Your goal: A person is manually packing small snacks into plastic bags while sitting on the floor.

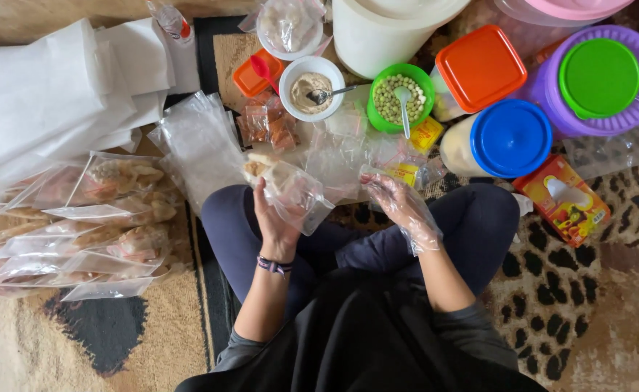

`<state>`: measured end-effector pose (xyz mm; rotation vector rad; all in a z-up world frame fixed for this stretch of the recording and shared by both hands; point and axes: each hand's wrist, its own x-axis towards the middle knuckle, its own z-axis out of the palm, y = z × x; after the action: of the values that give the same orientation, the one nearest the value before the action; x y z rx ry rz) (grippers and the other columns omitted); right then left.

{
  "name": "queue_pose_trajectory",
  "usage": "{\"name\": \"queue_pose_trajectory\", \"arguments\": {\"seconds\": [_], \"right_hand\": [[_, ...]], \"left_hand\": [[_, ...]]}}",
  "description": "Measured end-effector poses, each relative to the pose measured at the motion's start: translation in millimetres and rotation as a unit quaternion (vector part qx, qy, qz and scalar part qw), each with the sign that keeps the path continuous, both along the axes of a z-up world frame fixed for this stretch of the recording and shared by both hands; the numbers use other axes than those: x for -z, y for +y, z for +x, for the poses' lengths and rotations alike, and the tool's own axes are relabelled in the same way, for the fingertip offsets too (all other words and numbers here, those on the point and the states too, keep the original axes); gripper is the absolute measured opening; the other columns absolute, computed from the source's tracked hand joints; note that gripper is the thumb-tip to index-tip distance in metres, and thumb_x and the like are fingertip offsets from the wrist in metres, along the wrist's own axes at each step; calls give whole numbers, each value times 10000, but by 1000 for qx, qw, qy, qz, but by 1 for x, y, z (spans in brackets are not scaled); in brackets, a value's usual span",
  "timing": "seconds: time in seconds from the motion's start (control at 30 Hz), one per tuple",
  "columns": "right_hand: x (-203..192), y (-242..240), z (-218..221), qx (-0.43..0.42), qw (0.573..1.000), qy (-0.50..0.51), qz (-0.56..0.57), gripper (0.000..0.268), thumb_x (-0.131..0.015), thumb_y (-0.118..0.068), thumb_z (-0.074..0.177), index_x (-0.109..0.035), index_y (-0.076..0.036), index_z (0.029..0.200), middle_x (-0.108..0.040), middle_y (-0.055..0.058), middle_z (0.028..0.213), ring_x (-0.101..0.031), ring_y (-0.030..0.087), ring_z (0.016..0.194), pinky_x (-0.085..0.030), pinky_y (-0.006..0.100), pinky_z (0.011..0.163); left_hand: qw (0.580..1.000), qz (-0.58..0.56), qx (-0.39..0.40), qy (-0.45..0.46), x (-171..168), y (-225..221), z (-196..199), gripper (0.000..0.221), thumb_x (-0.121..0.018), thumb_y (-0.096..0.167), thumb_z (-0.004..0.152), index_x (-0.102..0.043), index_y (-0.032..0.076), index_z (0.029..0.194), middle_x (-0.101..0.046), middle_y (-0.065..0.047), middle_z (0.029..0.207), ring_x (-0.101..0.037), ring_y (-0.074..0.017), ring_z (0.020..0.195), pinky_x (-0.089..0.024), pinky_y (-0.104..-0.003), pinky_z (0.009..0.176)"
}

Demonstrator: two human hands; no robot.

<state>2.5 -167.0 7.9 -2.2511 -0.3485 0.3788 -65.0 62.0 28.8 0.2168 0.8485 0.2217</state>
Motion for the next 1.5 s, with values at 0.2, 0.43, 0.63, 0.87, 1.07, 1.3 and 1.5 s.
{"name": "queue_pose_trajectory", "arguments": {"seconds": [0.2, 0.43, 0.63, 0.87, 1.07, 1.3, 1.5], "right_hand": [[-39, -18, -11, -10, 995, -44, 89, 336, -724, -325, 932, -714, -141, 1214, -774, 70, 1114, -730, 210, 1067, -603, 306, 903], [-78, -29, -35, -39, 963, -140, 226, 210, -745, -141, 900, -726, -58, 1093, -770, 127, 1112, -751, 267, 1019, -619, 360, 863], [-96, -13, -43, -168, 955, -198, 146, 176, -629, -120, 963, -732, -112, 1105, -754, 116, 1179, -732, 322, 1036, -611, 415, 794], [-84, -8, -44, -211, 947, -221, 99, 303, -640, -172, 951, -650, -115, 1249, -693, 143, 1247, -687, 348, 1076, -599, 443, 812], [-80, -10, -44, -237, 945, -207, 87, 455, -674, -269, 921, -579, -143, 1348, -636, 131, 1338, -637, 342, 1166, -579, 442, 872], [-72, -14, -44, -258, 945, -185, 78, 622, -709, -366, 891, -509, -170, 1447, -578, 118, 1429, -588, 336, 1257, -559, 440, 932], [-64, -15, -45, -273, 945, -167, 68, 795, -744, -463, 860, -439, -198, 1545, -521, 105, 1521, -539, 330, 1348, -540, 439, 993]], "left_hand": [[996, -41, 79, 15, 26, -31, 0, 700, -681, 532, 834, -590, -24, 1249, -675, -191, 1129, -684, -316, 976, -563, -491, 912], [991, -50, 120, -17, 38, -61, 6, 695, -689, 525, 845, -598, -44, 1234, -673, -209, 1139, -671, -343, 1014, -536, -521, 948], [990, -53, 126, -24, 32, -80, 13, 694, -680, 535, 857, -604, -16, 1273, -654, -218, 1222, -647, -355, 1111, -516, -516, 982], [979, 28, 199, 30, -57, -103, 16, 1096, -654, 600, 830, -6, 241, 1637, -44, -142, 1651, -84, -314, 1545, -96, -535, 1222], [983, 105, 145, 50, -61, -110, 11, 593, -696, 422, 895, -389, 299, 1388, -381, -35, 997, -446, -99, 731, -474, -214, 597], [979, 112, 167, 32, -29, -93, 14, 1058, -662, 439, 917, 145, 340, 1594, 115, -228, 1643, 3, -448, 1530, -50, -577, 1201], [990, 10, 137, 21, -59, -84, 30, 1140, -663, 493, 866, 172, 250, 1603, 61, -242, 1655, -9, -411, 1538, -76, -559, 1216]]}}
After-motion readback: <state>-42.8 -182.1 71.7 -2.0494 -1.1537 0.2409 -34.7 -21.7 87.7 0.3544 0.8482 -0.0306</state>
